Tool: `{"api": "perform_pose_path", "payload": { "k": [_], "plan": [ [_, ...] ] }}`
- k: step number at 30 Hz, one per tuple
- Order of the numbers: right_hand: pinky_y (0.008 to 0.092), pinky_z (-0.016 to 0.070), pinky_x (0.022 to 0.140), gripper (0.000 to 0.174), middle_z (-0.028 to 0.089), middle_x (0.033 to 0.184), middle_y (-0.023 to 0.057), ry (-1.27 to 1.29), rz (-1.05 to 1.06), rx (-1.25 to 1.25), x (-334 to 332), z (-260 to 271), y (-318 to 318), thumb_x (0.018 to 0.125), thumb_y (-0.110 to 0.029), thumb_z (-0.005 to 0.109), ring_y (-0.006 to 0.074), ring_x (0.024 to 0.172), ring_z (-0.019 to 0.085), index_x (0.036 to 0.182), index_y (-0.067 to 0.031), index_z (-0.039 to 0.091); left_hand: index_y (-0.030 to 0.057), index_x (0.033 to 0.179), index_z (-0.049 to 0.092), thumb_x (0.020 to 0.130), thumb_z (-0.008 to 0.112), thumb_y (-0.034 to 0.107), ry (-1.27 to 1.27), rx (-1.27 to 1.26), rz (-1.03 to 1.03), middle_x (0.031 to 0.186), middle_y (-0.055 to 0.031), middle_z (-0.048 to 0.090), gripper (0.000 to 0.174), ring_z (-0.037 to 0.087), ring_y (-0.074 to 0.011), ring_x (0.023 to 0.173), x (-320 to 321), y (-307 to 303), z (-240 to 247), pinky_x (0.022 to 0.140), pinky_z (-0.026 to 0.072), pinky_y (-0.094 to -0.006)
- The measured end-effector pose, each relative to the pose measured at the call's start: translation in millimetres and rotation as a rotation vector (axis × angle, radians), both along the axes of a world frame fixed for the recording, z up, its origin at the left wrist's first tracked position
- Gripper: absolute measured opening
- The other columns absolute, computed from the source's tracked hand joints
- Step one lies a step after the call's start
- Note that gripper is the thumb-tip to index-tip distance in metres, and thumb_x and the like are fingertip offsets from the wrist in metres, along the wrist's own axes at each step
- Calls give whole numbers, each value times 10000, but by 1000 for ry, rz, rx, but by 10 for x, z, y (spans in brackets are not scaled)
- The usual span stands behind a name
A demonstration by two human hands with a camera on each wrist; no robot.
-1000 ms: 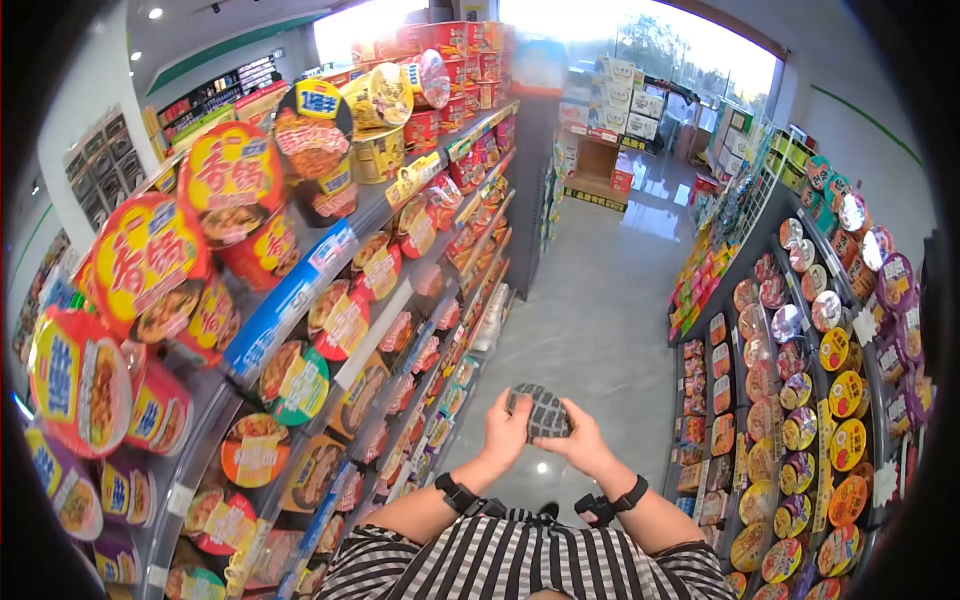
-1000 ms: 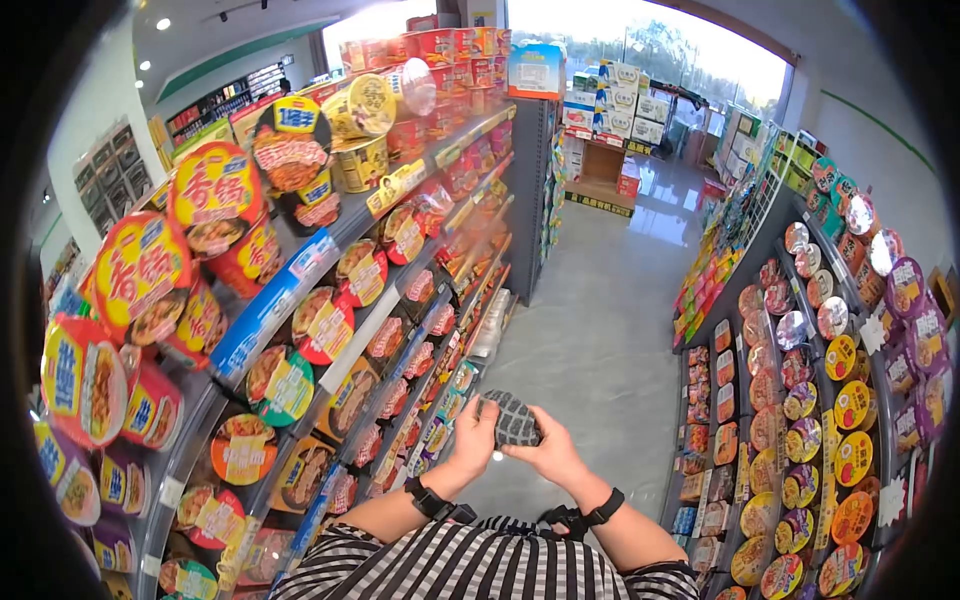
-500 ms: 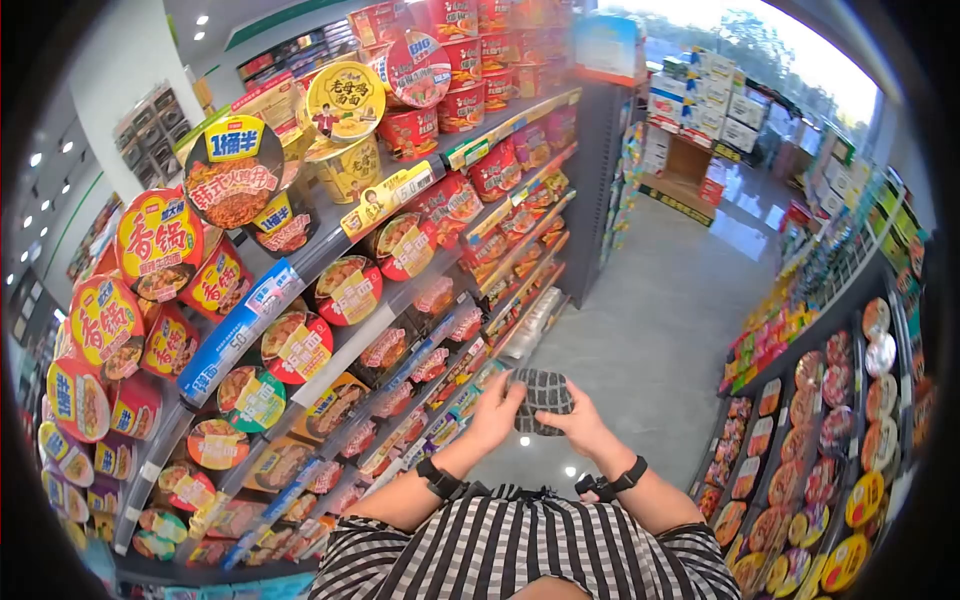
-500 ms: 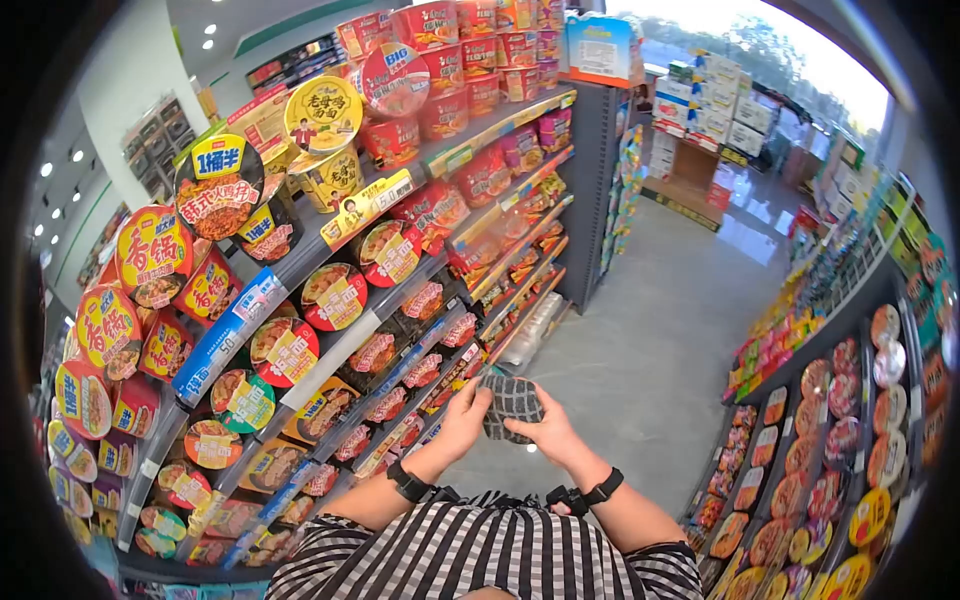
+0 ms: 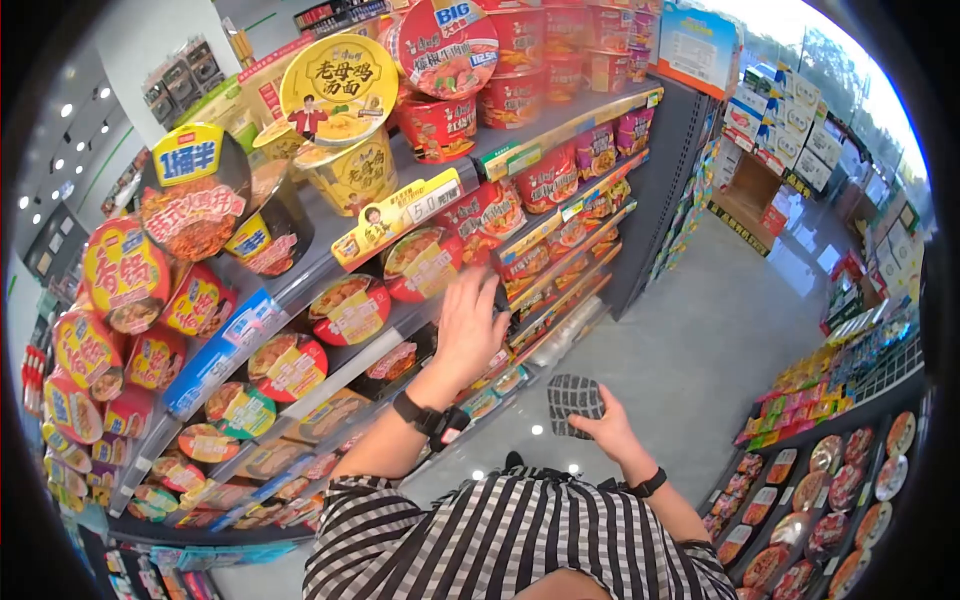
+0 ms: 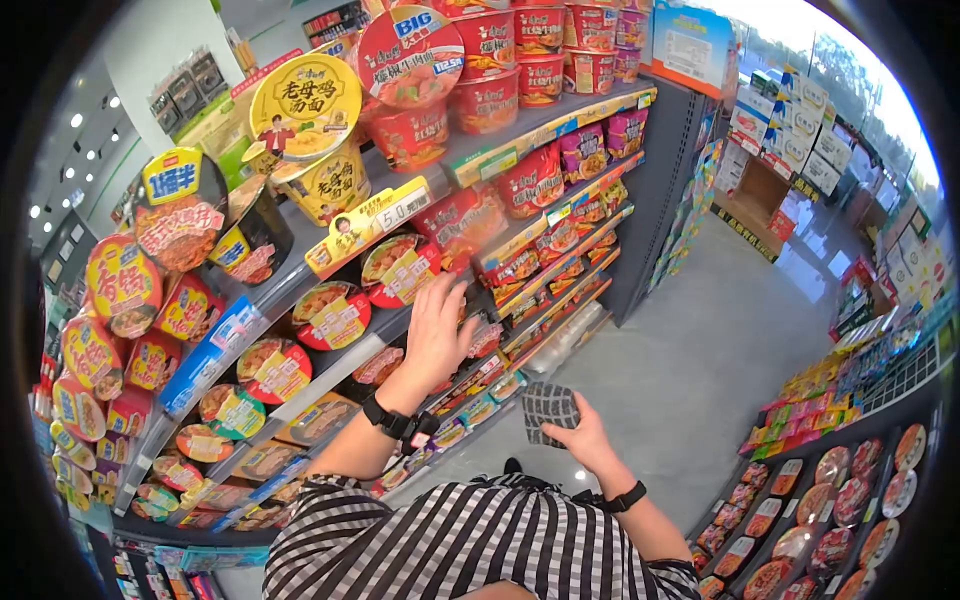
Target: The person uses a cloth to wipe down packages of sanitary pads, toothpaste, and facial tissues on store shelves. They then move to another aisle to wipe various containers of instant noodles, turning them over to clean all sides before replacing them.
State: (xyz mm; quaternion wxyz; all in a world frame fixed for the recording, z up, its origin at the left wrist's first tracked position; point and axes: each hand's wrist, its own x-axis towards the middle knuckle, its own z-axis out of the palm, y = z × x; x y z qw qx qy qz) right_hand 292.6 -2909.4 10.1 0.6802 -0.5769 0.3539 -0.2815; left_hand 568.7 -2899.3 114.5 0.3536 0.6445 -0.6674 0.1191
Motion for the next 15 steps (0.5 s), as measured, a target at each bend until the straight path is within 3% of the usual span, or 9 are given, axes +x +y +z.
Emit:
{"api": "perform_pose_path", "payload": {
  "k": [3,6,8,10,12,14,15],
  "plan": [
    [282,522,839,577,661,1095,77,34,-119,11,-103,76,-278,760,7,747,138,957,641,1275,33,489,-80,1333,388,728,751,172,-188,21,117,1372,-280,399,749,373,-425,1300,93,-533,117,1124,263,-530],
    [290,521,849,585,652,1114,77,149,-230,-25,-227,101,-551,752,20,741,143,967,638,1278,35,486,-105,1337,376,743,740,210,-260,45,266,1389,-288,390,764,358,-421,1315,266,-1023,156,1131,245,-534],
    [300,519,861,588,650,1114,77,51,-306,110,-288,77,-697,746,31,736,150,971,637,1279,30,489,-111,1355,364,775,713,268,-278,119,321,1401,-290,388,776,364,-423,1317,409,-1260,107,1122,261,-529],
    [306,518,866,573,655,1093,75,46,-297,92,-329,0,-892,749,38,729,151,966,637,1272,23,496,-104,1375,360,802,690,319,-219,339,446,1413,-285,393,785,364,-421,1326,515,-1424,132,1122,264,-516],
    [302,519,859,561,657,1086,75,75,-221,82,-393,-145,-1126,749,35,732,149,963,637,1261,20,503,-81,1354,408,819,675,357,-238,376,500,1358,-268,464,741,434,-407,1281,571,-1533,225,1082,322,-508],
    [297,518,857,557,657,1087,73,81,-180,116,-380,-151,-1375,747,30,736,147,964,636,1254,17,507,-59,1310,460,816,682,372,-93,649,494,1285,-249,528,692,521,-388,1193,551,-1584,359,1021,389,-494],
    [296,521,848,572,658,1086,79,96,-149,95,-361,-120,-1521,745,31,736,149,957,638,1265,31,497,-39,1242,516,808,693,373,-116,542,549,1202,-242,577,624,572,-378,1119,589,-1646,225,959,434,-482]
  ]
}}
